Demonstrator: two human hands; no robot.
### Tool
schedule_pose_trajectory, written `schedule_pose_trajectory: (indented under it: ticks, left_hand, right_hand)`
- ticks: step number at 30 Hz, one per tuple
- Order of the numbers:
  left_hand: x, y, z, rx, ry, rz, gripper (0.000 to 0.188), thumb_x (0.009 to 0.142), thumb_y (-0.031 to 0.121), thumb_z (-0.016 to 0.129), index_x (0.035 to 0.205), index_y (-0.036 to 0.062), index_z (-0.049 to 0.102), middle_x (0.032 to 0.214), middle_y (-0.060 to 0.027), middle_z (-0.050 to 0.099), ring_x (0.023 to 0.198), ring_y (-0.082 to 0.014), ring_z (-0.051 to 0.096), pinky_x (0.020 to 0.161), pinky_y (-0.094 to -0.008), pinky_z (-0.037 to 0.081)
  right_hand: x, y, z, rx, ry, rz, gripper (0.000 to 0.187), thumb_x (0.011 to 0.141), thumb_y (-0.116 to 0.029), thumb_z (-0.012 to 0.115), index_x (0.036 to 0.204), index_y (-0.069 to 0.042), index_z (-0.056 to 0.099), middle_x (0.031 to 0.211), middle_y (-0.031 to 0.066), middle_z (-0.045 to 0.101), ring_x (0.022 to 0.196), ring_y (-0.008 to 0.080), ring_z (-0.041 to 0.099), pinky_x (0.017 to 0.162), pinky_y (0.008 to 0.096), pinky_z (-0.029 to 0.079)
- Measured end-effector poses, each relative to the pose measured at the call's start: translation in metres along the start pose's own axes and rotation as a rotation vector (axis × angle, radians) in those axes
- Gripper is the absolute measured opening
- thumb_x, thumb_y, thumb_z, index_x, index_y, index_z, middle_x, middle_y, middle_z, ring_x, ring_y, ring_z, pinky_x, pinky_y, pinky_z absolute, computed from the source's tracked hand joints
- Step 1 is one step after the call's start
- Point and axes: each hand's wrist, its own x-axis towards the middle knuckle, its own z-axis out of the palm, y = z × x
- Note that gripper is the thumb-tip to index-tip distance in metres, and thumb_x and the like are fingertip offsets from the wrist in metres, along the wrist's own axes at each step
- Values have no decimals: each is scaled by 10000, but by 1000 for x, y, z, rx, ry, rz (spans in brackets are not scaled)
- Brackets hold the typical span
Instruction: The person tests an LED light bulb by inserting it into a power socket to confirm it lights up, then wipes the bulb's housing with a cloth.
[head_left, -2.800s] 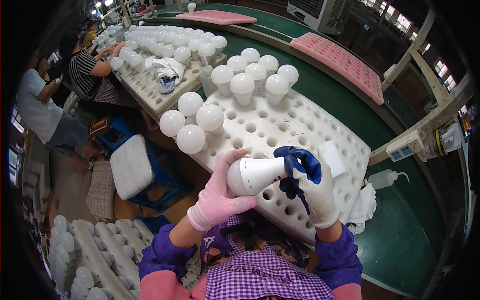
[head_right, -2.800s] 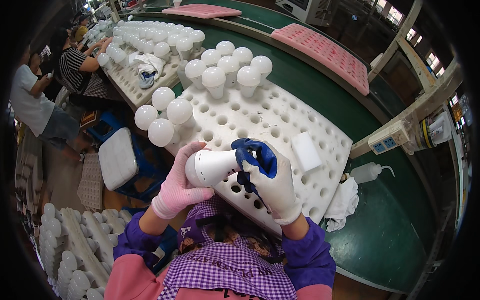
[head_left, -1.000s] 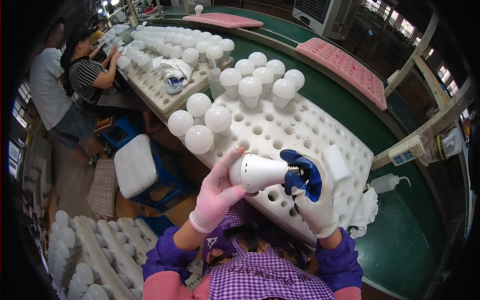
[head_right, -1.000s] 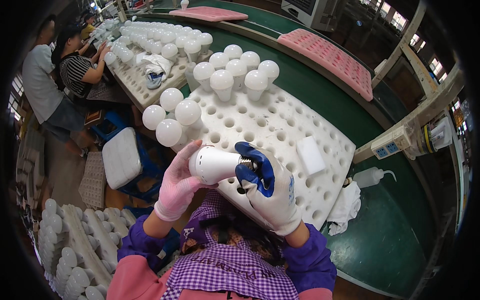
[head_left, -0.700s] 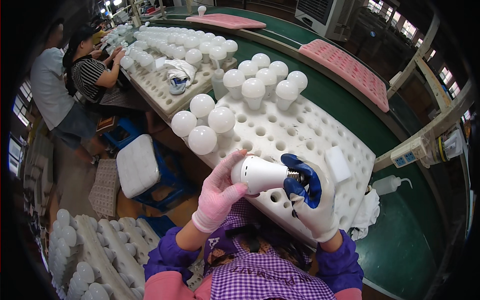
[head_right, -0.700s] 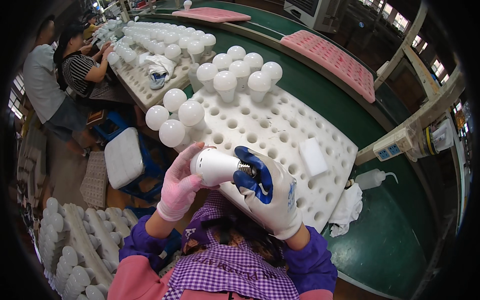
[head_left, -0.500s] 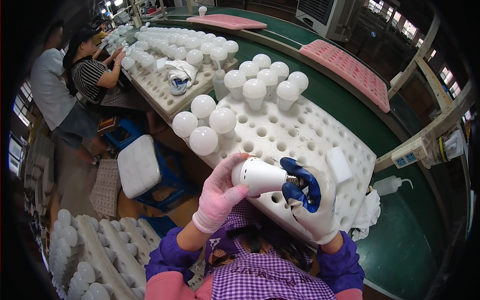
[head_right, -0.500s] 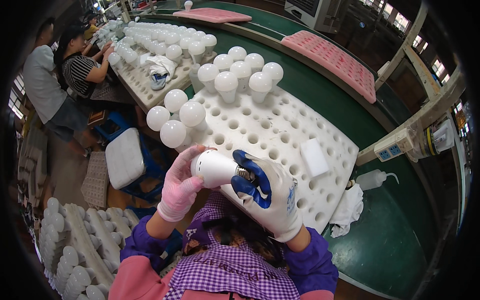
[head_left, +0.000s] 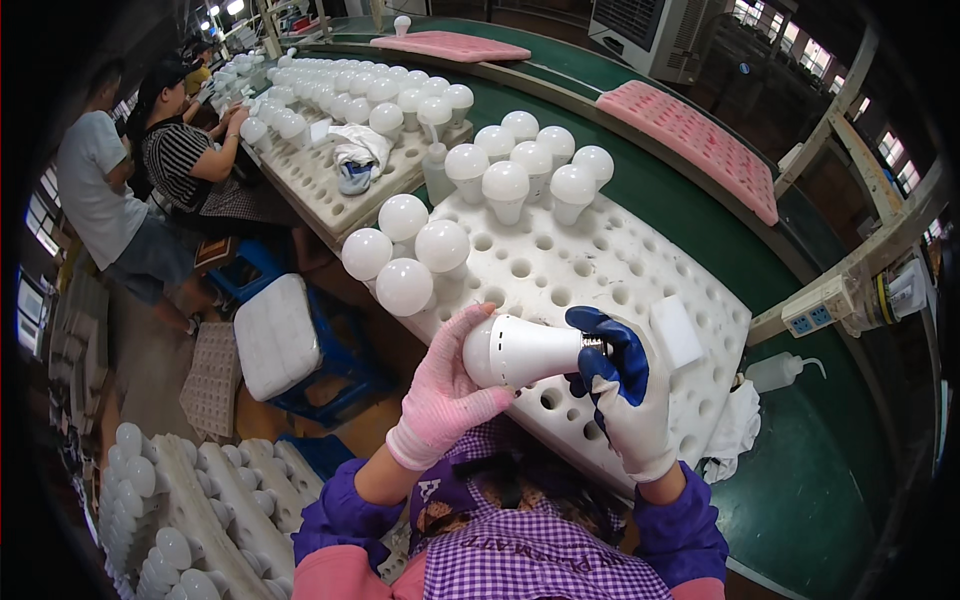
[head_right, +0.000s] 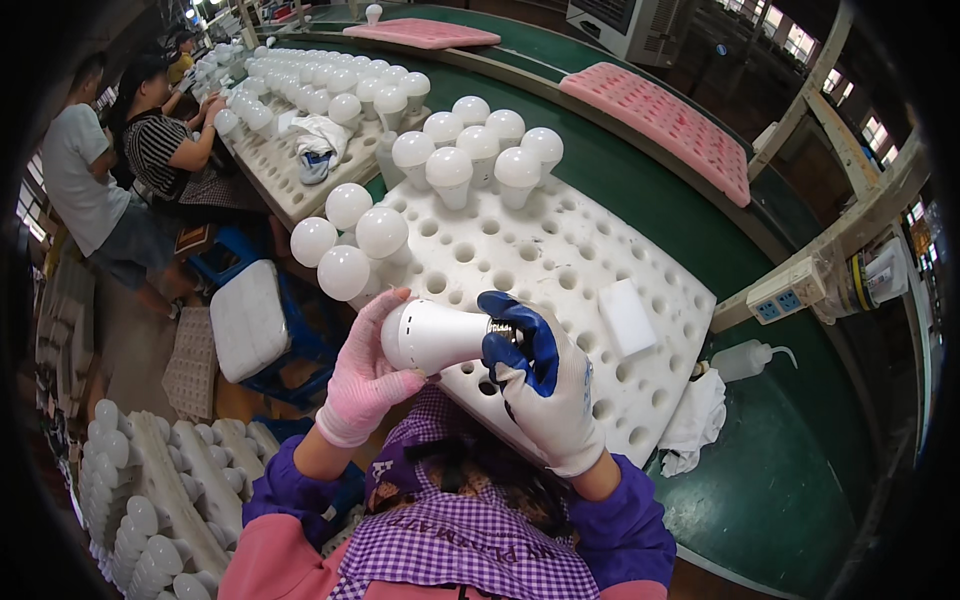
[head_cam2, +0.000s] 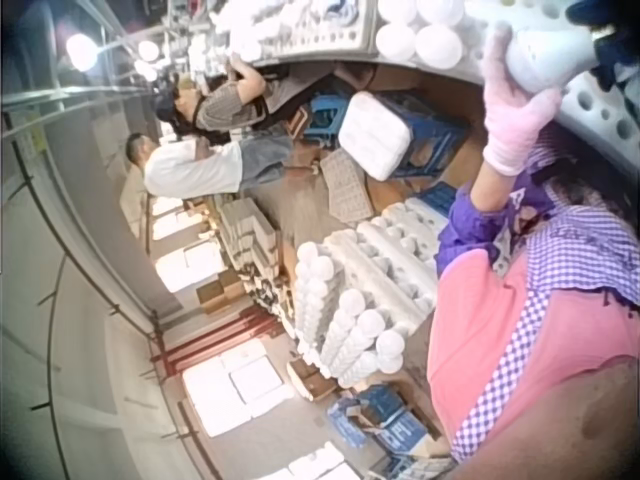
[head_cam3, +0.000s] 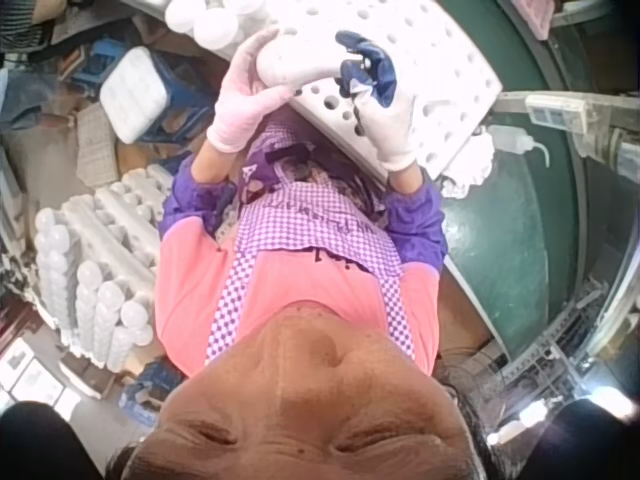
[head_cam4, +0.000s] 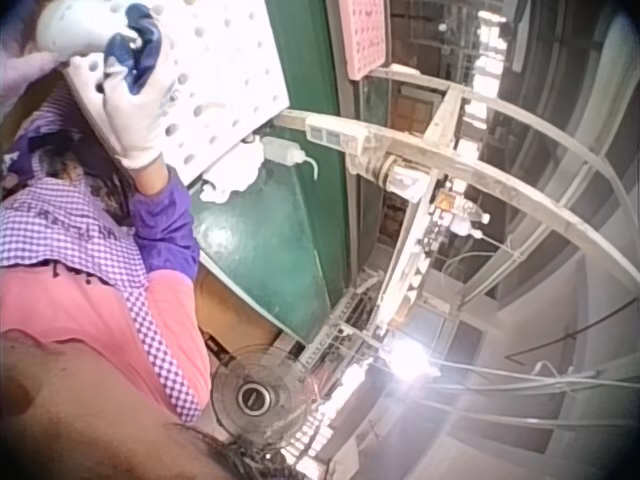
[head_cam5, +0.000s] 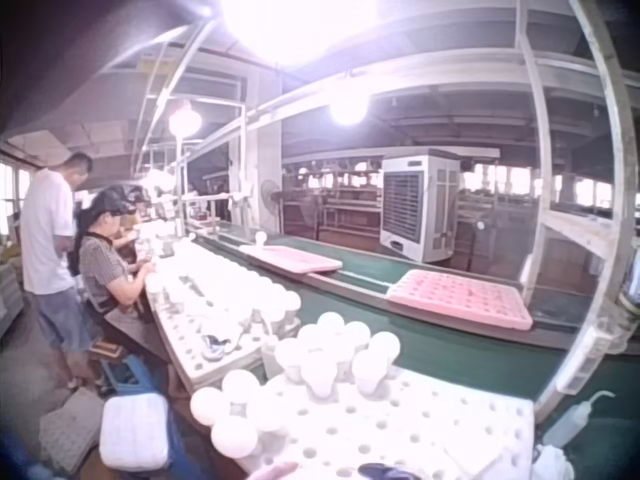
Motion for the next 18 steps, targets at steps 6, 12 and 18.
schedule_pose_trajectory:
  ticks: [6, 12, 18]
  left_hand:
    - [1, 2, 4, 27, 44, -57, 849, 755, -52, 728, 1475, 38, 286, 1379, -132, 407, 1279, -253, 460, 1036, -382, 455]
    - [3, 4, 5, 43, 53, -48, 804, 785, 10, 724, 1467, 33, 299, 1338, -136, 447, 1210, -246, 513, 951, -353, 514]
    - [6, 5, 9, 56, 79, -70, 755, 810, 98, 722, 1442, 15, 318, 1280, -141, 492, 1135, -248, 566, 884, -351, 550]
  right_hand:
    - [3, -2, 0, 89, -13, 91, 277, 937, -61, 574, 1198, 31, 584, 1060, 72, 662, 784, 103, 634, 683, 232, 504]
    - [4, -2, -1, 109, -44, 99, 294, 946, -63, 563, 1227, 21, 581, 999, 75, 641, 786, 98, 633, 674, 226, 498]
    - [7, -5, -5, 51, -77, 87, 319, 957, -83, 555, 1260, 13, 570, 934, 57, 639, 766, 93, 629, 658, 226, 496]
